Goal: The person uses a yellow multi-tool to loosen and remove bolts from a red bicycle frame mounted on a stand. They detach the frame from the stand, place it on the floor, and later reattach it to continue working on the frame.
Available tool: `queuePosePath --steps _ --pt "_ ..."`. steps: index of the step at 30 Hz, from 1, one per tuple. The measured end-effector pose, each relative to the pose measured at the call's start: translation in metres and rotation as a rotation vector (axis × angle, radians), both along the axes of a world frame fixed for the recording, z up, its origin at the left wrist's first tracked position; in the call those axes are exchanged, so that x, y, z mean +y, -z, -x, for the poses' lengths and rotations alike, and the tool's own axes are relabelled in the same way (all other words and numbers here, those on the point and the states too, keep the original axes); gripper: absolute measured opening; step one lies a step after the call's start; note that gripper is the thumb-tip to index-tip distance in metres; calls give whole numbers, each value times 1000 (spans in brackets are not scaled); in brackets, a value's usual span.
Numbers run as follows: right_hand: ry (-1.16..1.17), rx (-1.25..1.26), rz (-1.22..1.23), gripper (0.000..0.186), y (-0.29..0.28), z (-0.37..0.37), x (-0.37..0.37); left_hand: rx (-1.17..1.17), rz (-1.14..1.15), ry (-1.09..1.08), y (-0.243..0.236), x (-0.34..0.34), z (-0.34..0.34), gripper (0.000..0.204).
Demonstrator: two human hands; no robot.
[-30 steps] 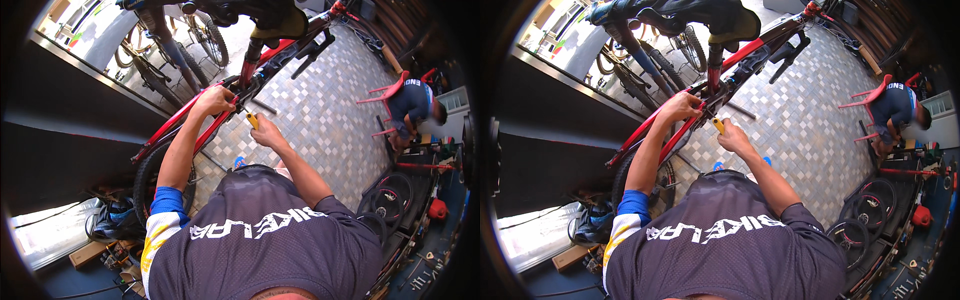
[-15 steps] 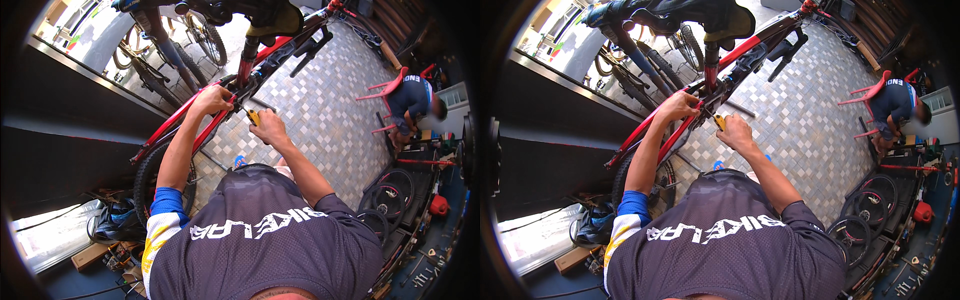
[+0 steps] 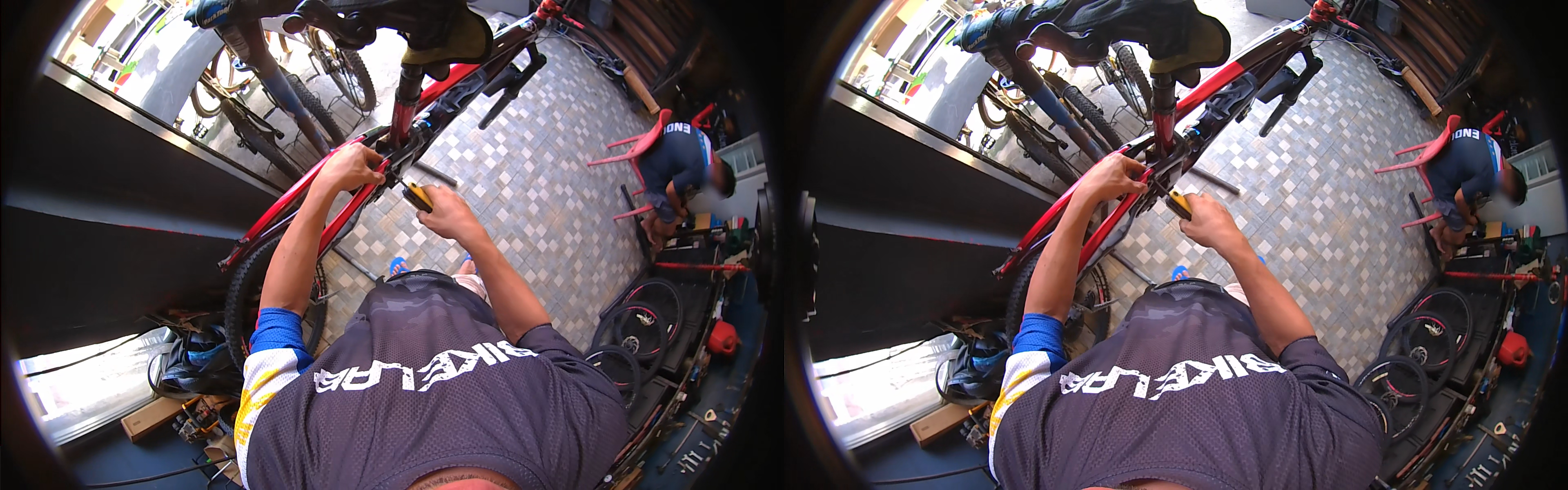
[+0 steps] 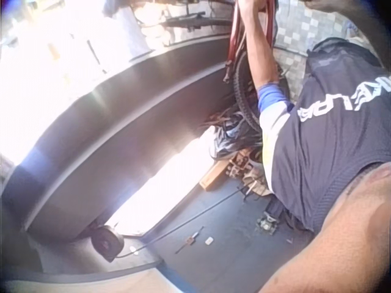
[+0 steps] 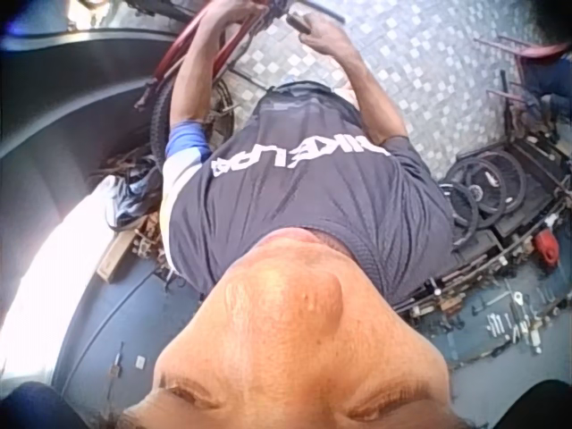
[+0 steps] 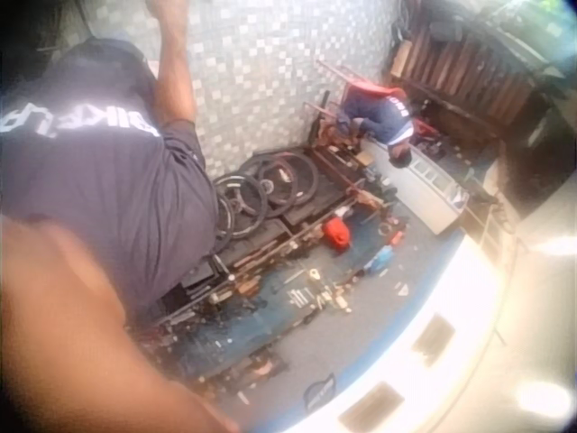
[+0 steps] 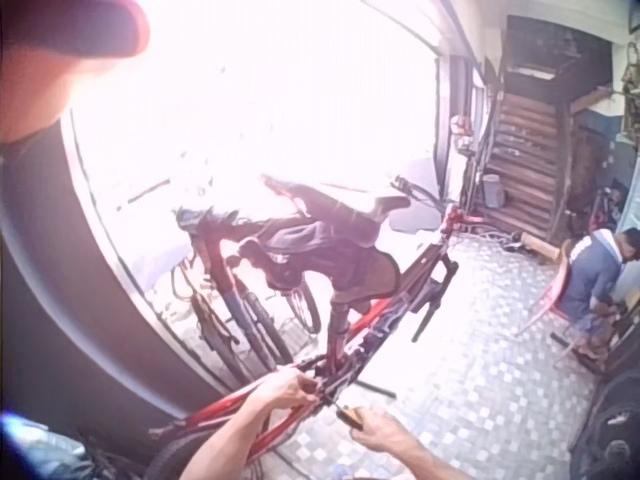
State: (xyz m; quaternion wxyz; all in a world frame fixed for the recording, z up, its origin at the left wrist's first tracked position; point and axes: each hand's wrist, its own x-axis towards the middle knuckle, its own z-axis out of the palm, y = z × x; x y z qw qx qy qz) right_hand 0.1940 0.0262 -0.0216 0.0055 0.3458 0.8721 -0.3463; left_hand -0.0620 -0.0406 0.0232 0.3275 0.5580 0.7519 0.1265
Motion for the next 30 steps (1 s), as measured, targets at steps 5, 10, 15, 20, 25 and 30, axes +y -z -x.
queuePosePath --steps 5,10,15,20,25,30 --pt "23 -151 -148 44 -4 8 -10 -22 -33 3 5 -1 0 37" --pt "106 -91 -137 38 36 18 -15 4 -90 16 15 -1 5 38" --pt "39 -156 1 47 -5 19 -14 19 -58 33 13 -5 7 44" --pt "103 20 -92 66 4 2 -15 34 -80 67 4 1 0 49" --pt "70 -69 192 46 -16 12 -5 68 -46 38 0 -11 4 50" --pt "215 32 217 58 36 7 3 59 -75 56 7 2 -1 46"
